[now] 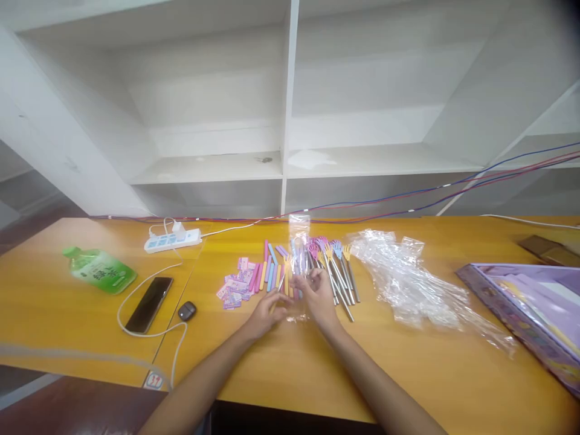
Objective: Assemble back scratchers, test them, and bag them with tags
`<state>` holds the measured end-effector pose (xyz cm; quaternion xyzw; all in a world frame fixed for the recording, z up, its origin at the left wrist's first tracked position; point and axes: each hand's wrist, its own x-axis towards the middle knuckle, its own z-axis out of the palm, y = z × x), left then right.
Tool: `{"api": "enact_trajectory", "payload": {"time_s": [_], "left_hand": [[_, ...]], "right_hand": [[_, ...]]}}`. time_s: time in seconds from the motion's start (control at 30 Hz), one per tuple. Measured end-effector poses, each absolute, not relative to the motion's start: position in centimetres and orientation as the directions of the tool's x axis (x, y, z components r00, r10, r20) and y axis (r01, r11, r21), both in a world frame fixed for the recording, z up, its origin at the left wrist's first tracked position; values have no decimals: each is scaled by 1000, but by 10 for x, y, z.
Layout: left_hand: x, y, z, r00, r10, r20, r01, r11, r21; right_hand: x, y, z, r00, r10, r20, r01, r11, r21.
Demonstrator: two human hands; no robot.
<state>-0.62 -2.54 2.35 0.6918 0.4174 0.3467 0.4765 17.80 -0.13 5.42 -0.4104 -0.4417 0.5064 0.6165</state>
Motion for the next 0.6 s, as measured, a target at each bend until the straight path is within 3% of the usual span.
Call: {"api": "enact_trajectory", "payload": {"time_s": [0.1,0.2,0.37,0.6], "left_hand": [[-3,-25,20,356,927,117,213,-202,956],[-2,-25,19,313,943,115,191,-181,965],[-2,-28,28,347,920,181,204,-263,943],[2,-32,31,377,907,186,149,-257,955]], "right_hand": [[181,-1,42,67,984,165,-226,176,-958],[184,-2,31,63,993,103,-185,113,-976],[170,-8,24,-201,974,107,-111,86,-990],[172,-1,31,-232,971,65,-131,35,-991]]}}
